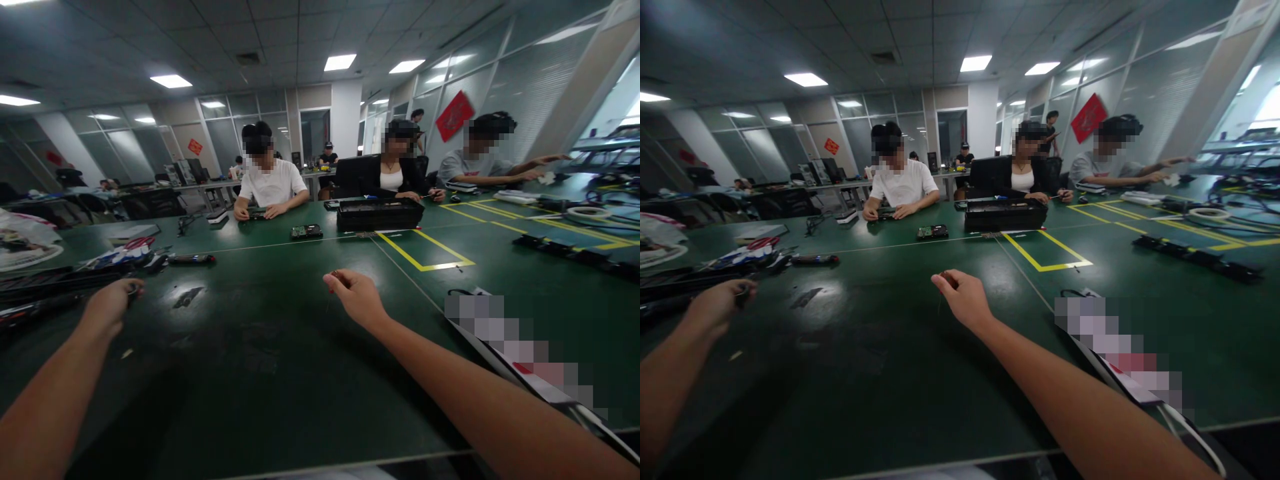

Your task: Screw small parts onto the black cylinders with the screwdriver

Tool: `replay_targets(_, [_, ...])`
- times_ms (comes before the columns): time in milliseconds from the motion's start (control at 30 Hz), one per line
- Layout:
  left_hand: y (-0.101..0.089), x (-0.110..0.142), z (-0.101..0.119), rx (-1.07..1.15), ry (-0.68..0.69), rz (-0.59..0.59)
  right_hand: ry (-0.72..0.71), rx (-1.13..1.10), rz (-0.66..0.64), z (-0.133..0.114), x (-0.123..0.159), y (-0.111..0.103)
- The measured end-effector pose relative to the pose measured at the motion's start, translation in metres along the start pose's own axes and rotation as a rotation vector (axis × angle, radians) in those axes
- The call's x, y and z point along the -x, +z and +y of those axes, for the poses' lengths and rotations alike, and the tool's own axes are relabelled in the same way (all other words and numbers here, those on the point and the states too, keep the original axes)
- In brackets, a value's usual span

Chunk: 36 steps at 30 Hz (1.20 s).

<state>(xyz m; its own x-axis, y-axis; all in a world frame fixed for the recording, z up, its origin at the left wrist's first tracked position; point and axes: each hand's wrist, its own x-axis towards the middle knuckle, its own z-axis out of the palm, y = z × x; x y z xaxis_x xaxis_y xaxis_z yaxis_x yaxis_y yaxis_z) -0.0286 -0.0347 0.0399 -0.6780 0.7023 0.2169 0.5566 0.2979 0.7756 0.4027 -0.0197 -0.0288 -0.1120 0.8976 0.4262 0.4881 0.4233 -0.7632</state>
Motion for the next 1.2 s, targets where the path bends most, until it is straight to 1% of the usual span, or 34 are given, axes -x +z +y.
replay_targets(67, [0.032,0.007,0.011,0.092,0.014,-0.124,-0.007,-0.009,0.009,0.0,0.0,-0.001])
replay_targets(100, [0.048,0.014,0.019,0.132,0.048,-0.197,-0.005,-0.018,0.014,0.001,0.0,-0.001])
replay_targets(167, [0.08,0.037,0.036,0.19,0.111,-0.319,0.004,-0.052,0.032,0.003,0.0,0.0])
replay_targets(200, [0.095,0.051,0.044,0.217,0.161,-0.383,0.009,-0.074,0.041,0.005,0.0,0.001])
replay_targets(233, [0.108,0.067,0.052,0.256,0.262,-0.478,0.013,-0.099,0.052,0.006,-0.001,0.001])
replay_targets(267, [0.119,0.084,0.059,0.277,0.343,-0.548,0.016,-0.127,0.061,0.008,-0.001,0.002])
replay_targets(300, [0.13,0.1,0.065,0.28,0.376,-0.572,0.022,-0.155,0.066,0.01,-0.001,0.003])
replay_targets(367, [0.147,0.127,0.07,0.193,0.36,-0.619,0.033,-0.198,0.064,0.012,-0.002,0.004])
replay_targets(400, [0.154,0.138,0.069,0.143,0.395,-0.634,0.035,-0.215,0.06,0.012,-0.002,0.005])
replay_targets(467, [0.165,0.151,0.064,0.063,0.524,-0.62,0.028,-0.23,0.053,0.012,-0.002,0.005])
replay_targets(533, [0.171,0.154,0.055,0.029,0.656,-0.605,0.017,-0.226,0.055,0.009,-0.001,0.004])
replay_targets(567, [0.172,0.154,0.051,0.023,0.697,-0.611,0.015,-0.219,0.053,0.008,0.0,0.003])
replay_targets(633, [0.173,0.151,0.044,0.011,0.73,-0.651,0.007,-0.219,0.051,0.005,0.001,0.002])
replay_targets(733, [0.169,0.149,0.041,0.019,0.744,-0.694,-0.002,-0.309,0.005,0.003,0.003,0.002])
replay_targets(800, [0.167,0.149,0.042,0.045,0.734,-0.699,0.001,-0.354,-0.031,0.004,0.004,0.003])
replay_targets(867, [0.165,0.15,0.043,0.067,0.719,-0.693,0.01,-0.351,-0.055,0.004,0.005,0.005])
replay_targets(967, [0.165,0.151,0.044,0.082,0.71,-0.695,0.022,-0.326,-0.034,0.005,0.005,0.006])
replay_targets(1133, [0.166,0.15,0.042,0.118,0.693,-0.691,0.036,-0.317,0.048,0.005,0.004,0.003])
replay_targets(1200, [0.167,0.149,0.041,0.124,0.694,-0.687,0.033,-0.312,0.051,0.005,0.004,0.003])
